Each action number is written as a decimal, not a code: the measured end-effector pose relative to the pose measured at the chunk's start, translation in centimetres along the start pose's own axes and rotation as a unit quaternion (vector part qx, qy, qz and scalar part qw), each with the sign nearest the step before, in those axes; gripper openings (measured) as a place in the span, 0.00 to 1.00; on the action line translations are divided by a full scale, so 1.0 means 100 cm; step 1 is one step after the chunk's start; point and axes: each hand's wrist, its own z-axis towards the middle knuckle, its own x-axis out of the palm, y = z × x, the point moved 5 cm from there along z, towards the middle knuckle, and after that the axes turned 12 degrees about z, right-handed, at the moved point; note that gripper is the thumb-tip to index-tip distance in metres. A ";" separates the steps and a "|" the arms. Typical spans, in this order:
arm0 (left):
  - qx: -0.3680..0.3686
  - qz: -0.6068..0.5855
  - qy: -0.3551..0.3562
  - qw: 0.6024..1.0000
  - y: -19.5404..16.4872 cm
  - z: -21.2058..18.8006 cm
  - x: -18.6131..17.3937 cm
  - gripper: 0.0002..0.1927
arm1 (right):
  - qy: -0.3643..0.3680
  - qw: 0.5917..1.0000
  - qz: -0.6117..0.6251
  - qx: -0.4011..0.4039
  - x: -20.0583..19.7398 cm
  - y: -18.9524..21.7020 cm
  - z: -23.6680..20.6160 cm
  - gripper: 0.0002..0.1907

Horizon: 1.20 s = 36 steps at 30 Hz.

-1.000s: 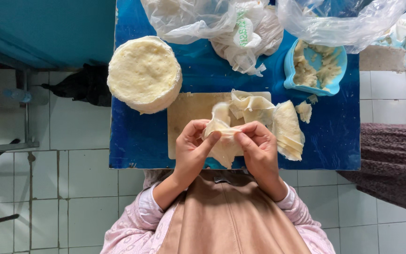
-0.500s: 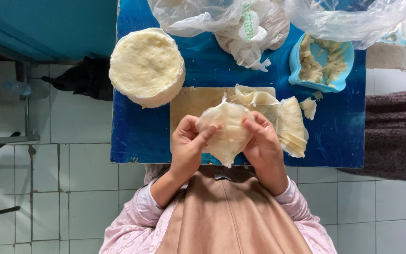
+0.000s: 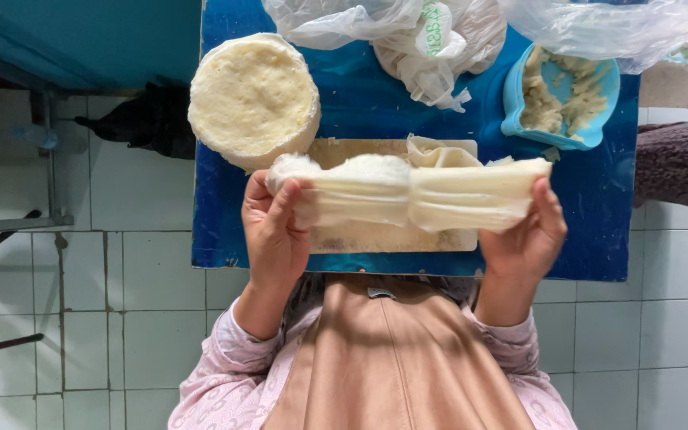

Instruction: The person sits at a blue table and peels thin, round pastry wrappers one at a time from a stack, tearing away ragged edge pieces and placing the peeled sheets onto a growing pile beside the stack. They occasionally press the pile flat and set discarded scraps aside.

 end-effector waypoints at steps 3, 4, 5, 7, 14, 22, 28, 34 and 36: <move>0.062 0.052 -0.027 0.996 -0.011 0.002 -0.003 0.06 | 0.014 0.997 -0.025 -0.069 0.002 0.034 -0.002 0.09; 0.077 0.078 -0.030 0.994 -0.015 0.003 -0.001 0.07 | 0.019 0.995 -0.032 -0.091 0.005 0.044 -0.002 0.10; 0.091 0.104 -0.035 0.990 -0.020 0.004 0.002 0.08 | 0.038 0.995 -0.041 -0.084 0.010 0.048 -0.001 0.08; 0.050 0.298 0.033 0.953 -0.015 0.004 0.023 0.14 | 0.068 0.992 -0.089 -0.059 0.024 0.048 -0.005 0.07; 0.149 0.515 0.231 0.812 -0.018 0.001 0.084 0.36 | 0.240 0.903 -0.338 0.114 0.109 -0.025 -0.037 0.04; -0.096 0.086 0.160 0.979 -0.030 0.011 0.024 0.16 | 0.330 0.762 -0.535 0.155 0.175 -0.120 0.009 0.10; 0.095 0.366 0.022 0.925 -0.086 0.052 -0.017 0.11 | 0.318 0.746 -0.507 0.292 0.179 -0.196 0.066 0.14; 0.149 0.452 0.067 0.877 -0.119 0.090 -0.026 0.08 | 0.288 0.776 -0.478 0.294 0.171 -0.247 0.115 0.11; 0.122 0.539 0.007 0.833 -0.121 0.103 -0.031 0.08 | 0.288 0.746 -0.547 0.247 0.167 -0.256 0.127 0.10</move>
